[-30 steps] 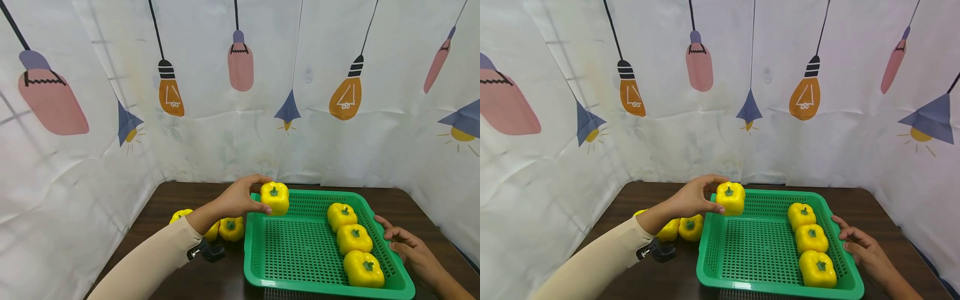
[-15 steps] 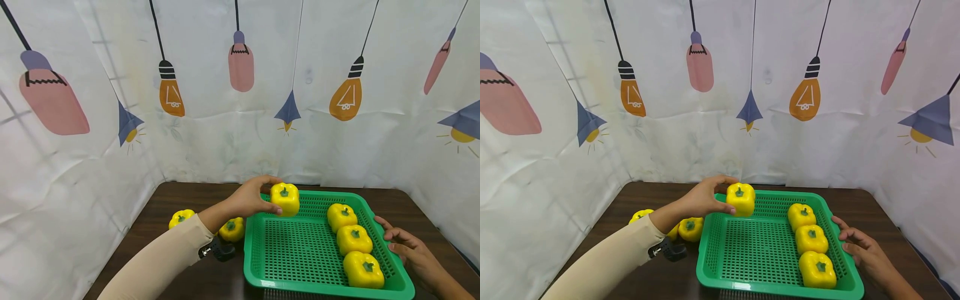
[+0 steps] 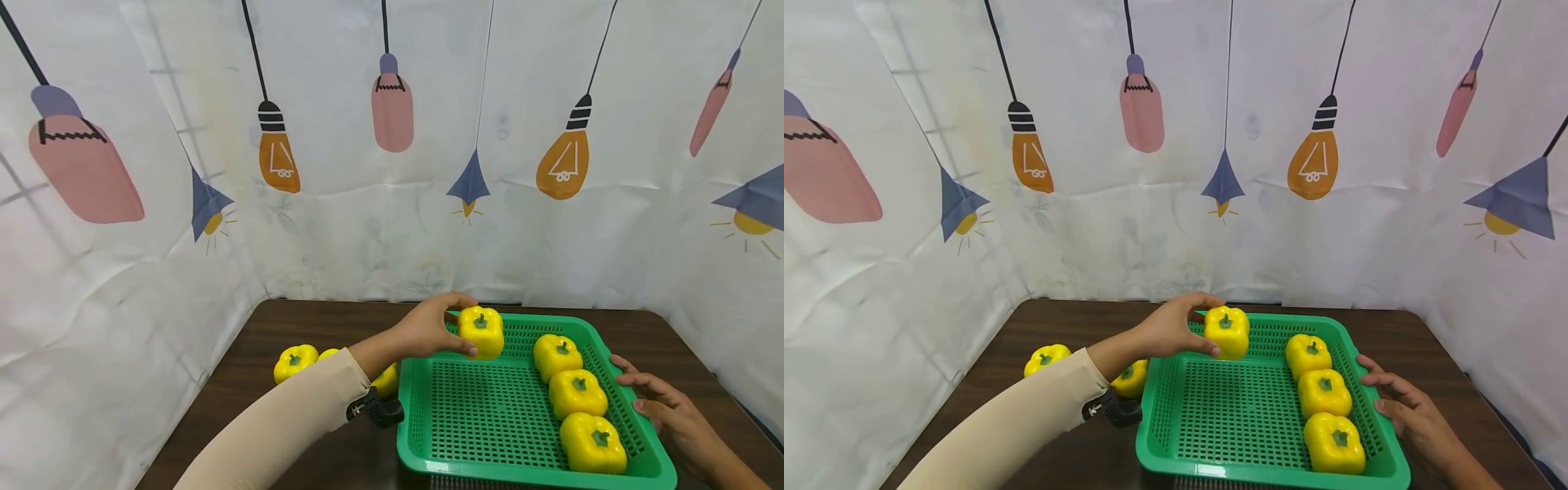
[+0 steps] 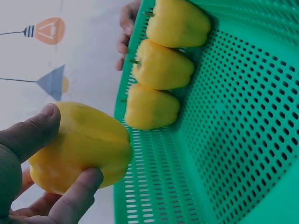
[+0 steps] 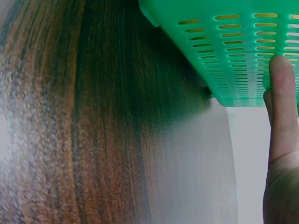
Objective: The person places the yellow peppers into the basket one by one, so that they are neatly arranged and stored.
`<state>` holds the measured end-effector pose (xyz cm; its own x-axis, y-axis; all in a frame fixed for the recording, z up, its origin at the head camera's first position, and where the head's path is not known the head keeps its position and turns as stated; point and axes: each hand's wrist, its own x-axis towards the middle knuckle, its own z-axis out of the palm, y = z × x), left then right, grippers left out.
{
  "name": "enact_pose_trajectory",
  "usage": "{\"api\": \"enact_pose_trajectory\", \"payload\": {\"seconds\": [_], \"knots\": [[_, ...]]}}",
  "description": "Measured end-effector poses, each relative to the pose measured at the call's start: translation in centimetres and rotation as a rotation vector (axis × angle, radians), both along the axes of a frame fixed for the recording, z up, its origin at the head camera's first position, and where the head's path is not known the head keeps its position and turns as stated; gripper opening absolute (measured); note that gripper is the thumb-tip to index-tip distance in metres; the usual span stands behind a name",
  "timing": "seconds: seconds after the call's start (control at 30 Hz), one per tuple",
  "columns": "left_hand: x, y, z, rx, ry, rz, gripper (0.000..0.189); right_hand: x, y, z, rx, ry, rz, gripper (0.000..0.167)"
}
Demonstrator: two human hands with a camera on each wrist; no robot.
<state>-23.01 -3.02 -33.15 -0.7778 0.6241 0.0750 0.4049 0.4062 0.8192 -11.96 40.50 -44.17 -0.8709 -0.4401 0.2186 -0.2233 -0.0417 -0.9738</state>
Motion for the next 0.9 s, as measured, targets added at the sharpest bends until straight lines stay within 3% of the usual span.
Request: {"api": "enact_pose_trajectory", "payload": {"seconds": [0.2,0.57,0.9], "knots": [[-0.4,1.1,-0.7,-0.003,-0.011,0.020,0.080,-0.1,0.3,-0.3,0.028,0.025,-0.005,0.045],[-1.0,3.0,-0.8,0.007,-0.053,0.041,0.080,-0.3,0.3,-0.2,0.012,0.008,0.001,0.044],[-1.5,4.5,-1.6,-0.018,-0.061,0.059,0.078,-0.2,0.4,-0.5,0.019,-0.006,0.008,0.044]]}}
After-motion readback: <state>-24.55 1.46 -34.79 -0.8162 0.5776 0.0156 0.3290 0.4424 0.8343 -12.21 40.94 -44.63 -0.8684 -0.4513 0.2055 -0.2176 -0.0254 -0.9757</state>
